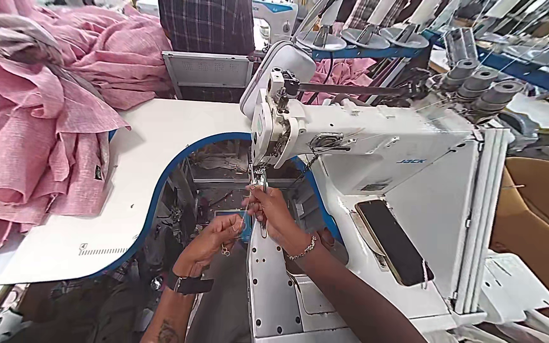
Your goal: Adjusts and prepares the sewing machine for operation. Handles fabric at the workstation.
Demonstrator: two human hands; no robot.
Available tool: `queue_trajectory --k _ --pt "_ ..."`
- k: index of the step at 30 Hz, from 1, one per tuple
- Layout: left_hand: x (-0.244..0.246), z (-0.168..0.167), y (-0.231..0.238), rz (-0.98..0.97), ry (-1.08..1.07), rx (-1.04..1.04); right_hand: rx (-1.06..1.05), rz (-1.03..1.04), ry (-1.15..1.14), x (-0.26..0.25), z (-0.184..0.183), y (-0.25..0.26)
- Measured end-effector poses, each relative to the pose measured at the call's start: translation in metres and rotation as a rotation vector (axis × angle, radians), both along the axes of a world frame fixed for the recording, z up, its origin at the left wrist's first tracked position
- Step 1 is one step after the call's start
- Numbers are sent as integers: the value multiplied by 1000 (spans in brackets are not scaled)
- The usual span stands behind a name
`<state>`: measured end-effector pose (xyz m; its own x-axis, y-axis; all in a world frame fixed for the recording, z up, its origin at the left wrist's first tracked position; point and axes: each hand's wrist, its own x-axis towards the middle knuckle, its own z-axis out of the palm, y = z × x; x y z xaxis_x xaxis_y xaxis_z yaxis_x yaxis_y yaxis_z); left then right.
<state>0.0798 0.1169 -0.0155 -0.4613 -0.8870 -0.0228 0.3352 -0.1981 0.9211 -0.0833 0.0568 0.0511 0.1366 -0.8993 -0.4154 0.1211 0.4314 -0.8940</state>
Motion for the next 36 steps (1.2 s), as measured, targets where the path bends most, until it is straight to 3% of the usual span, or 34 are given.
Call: queue_trajectory --k 1,3,5,9,11,13,14,16,19,21,24,27,30,32,34,36 --pt "1 1 -3 -45 -71 -33 -21 -8 -13 1 -1 -2" --pt "-2 5 -18 93 -232 -34 -155 21 85 0 -10 -5" --pt "-7 5 -43 266 -276 6 -343 91 340 -2 -22 1" --pt "-32 14 -72 387 -246 -98 -857 147 804 5 -33 36" --pt "-45 11 -77 523 -14 -47 -1067 129 872 4 -43 45" --pt "-57 5 -78 662 329 75 -1135 118 855 3 -46 44" --pt "-60 6 -76 713 422 118 -1104 111 814 3 -47 42" --pt "-65 13 -71 784 449 150 -831 120 633 0 -40 39" --pt "-66 20 -55 785 245 56 -282 103 262 -11 -20 25" --pt "-64 26 -35 749 104 -4 -64 52 100 -14 -8 16" --pt "-57 31 5 532 125 19 58 6 -23 -14 -1 8" --pt "-47 28 31 234 136 104 39 12 -63 -15 -3 8" --pt "-33 21 8 414 -92 91 -289 203 245 -12 -15 20" --pt "-22 14 -23 397 -284 17 -620 344 461 1 -22 51" --pt "-24 14 -44 266 -303 -67 -1010 461 565 14 -28 88" --pt "-32 13 -55 334 -197 -190 -1275 474 602 18 -40 101"
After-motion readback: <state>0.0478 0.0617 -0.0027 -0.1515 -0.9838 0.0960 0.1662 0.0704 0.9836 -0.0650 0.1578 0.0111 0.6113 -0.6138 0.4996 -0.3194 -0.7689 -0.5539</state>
